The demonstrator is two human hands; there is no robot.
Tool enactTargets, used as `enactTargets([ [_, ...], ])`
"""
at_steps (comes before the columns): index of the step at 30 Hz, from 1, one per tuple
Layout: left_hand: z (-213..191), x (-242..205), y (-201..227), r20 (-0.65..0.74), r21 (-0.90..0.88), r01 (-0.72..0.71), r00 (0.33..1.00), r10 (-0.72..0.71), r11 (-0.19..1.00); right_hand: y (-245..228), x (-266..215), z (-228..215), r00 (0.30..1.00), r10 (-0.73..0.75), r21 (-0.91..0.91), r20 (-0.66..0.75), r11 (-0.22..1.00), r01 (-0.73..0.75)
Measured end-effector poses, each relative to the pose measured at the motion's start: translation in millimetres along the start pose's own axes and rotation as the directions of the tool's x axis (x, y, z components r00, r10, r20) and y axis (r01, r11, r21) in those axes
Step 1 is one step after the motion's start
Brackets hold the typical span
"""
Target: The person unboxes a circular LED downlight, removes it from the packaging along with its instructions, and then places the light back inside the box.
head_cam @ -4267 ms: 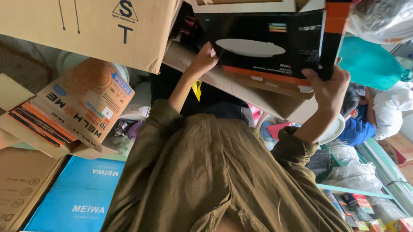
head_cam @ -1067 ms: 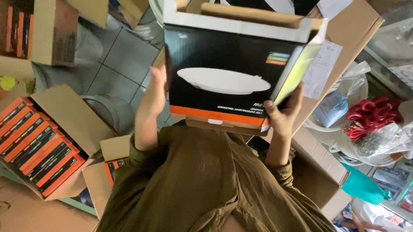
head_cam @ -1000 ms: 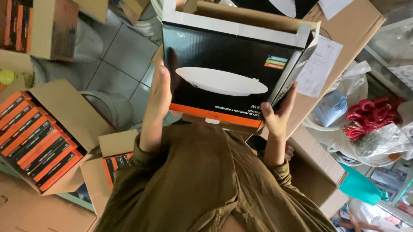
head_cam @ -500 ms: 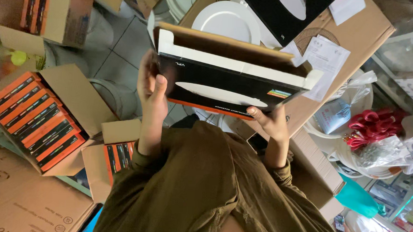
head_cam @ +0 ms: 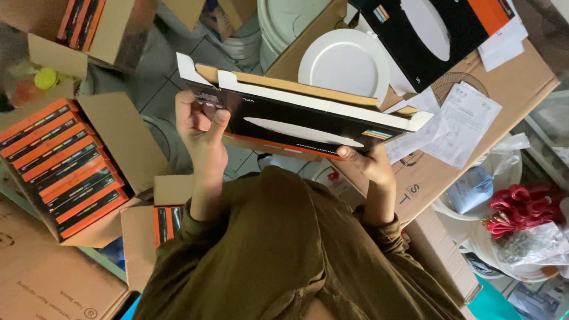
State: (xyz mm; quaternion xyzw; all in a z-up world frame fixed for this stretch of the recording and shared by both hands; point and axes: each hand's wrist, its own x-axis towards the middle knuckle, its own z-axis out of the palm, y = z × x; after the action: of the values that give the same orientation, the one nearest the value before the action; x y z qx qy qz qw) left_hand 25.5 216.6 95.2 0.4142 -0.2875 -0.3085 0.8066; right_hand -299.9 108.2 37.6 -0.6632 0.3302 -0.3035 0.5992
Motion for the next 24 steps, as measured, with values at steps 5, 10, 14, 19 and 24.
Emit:
enactTargets([
  [5,-16.2,-12.0,16.7,0.133,0.163,-0.014,0.991,-0.008,0.987,12.3,9.2,4.6,0.993,0.107,-0.017,-0.049,0.994,-0.108],
  [10,-15.7,-19.6,38.1,0.324,0.251,-0.214,0.938,0.127,0.944,0.9,39.5,15.7,0.997,0.060,0.113,0.045,0.991,-0.065],
  [14,-16.2,-0.5,34.1,0.449,0.275,-0.503,0.821,0.354,0.819,-32.7,55.5,37.1,0.974,-0.213,-0.050,0.075,0.975,0.217],
  [19,-17.3,6.4,39.6,0.434,0.339,-0.567,0.802,0.410,0.751,-65.8,78.2,57.2,0.964,-0.238,0.204,0.117,0.956,0.211],
  [24,-6.9,10.1,49.7,0.447,0.499,-0.506,0.846,0.292,0.703,-82.7,96.0,48.2,0.903,-0.430,0.494,-0.007,0.784,0.377],
])
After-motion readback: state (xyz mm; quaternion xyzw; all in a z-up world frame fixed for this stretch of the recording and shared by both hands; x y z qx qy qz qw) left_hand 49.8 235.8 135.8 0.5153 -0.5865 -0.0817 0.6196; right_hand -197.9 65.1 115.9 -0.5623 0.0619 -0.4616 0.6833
